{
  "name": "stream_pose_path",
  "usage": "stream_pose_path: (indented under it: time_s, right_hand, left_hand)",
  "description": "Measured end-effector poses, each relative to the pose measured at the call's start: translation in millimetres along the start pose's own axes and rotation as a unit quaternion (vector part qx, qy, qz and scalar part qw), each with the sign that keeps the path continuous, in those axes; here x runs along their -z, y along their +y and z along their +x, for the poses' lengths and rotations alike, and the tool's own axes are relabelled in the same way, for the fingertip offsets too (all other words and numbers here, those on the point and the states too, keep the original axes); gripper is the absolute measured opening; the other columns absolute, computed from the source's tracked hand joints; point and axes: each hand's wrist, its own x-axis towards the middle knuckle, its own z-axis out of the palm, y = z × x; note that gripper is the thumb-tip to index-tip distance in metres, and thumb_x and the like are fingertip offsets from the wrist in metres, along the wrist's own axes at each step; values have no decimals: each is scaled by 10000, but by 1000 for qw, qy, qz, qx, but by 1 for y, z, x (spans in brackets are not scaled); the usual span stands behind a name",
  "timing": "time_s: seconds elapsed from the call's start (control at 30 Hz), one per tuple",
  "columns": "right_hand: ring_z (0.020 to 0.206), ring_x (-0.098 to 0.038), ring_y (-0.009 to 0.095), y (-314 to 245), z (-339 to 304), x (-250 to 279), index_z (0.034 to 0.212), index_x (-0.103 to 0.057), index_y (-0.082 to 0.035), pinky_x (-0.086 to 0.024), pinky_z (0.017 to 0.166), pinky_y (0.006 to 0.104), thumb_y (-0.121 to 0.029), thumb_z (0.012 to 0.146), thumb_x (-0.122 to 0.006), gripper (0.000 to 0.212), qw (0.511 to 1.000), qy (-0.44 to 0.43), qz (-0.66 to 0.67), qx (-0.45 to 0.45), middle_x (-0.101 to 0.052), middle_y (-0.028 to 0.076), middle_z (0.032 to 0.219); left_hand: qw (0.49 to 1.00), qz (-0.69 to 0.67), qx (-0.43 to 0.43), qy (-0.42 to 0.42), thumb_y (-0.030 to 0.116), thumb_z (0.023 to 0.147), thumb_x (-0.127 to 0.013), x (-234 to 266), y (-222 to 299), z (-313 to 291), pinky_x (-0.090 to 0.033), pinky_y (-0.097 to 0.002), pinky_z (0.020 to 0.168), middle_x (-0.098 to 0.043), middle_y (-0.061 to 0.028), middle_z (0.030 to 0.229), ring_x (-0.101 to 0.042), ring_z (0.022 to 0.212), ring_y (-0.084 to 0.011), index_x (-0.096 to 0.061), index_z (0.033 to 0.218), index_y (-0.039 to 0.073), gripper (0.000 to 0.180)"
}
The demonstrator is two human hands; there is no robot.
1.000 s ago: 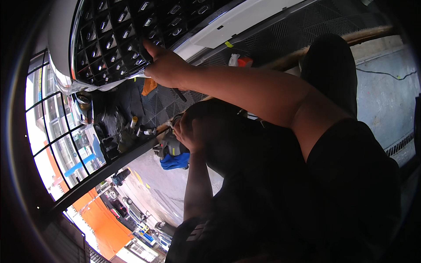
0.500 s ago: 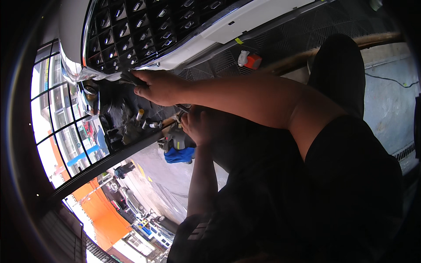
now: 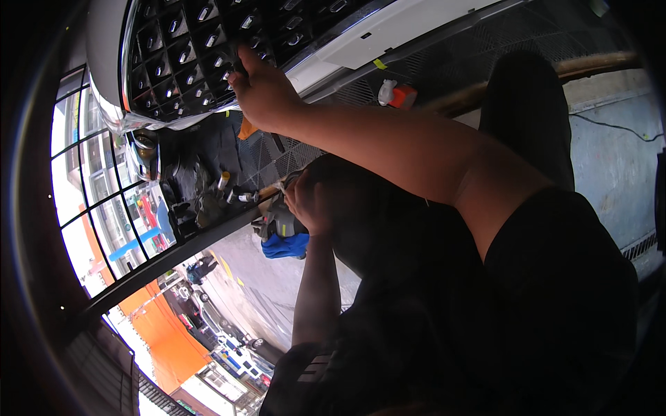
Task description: The person sits on the floor in front of a white car and uses a small brush and a spray bottle to clean the front grille. They repeatedly spray liquid onto the grille and scrub the individual diamond-shaped sections with the brush.
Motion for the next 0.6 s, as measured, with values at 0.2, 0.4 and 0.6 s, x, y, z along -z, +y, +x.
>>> stream_pose_path:
  time_s: [0.2, 0.4, 0.6]
  right_hand:
    - [1115, -725, 342, 1, 8, 20, 1662, -300, -80, -556, 934, 452, -215, 1066, -588, 675, 983, -128, 110, -73, -661, 247, 1363]
    - [1174, -726, 266, -3, -6, 23, 1681, -296, -104, -574, 928, 382, -128, 983, -626, 772, 994, -103, 33, -18, -637, 228, 1440]
    - [1251, -681, 355, 2, -5, 25, 1678, -270, -59, -547, 1024, 418, -140, 903, -669, 875, 994, -112, 11, 1, -589, 278, 1479]
  left_hand:
    - [1000, 18, 18, -17, 303, 955, -692, 6, 8, 0, -383, -507, 1127, -618, -134, 1268, -555, 1246, -357, -691, 1352, 99, 446]
    - [999, 32, 17, -13, 470, 965, -656, 0, 2, 4, -386, -516, 1123, -636, -93, 1276, -557, 1256, -335, -689, 1353, 149, 505]
    - [999, 41, 15, -18, 443, 948, -659, 0, 9, 6, -385, -515, 1128, -633, -108, 1274, -552, 1262, -345, -692, 1344, 145, 496]
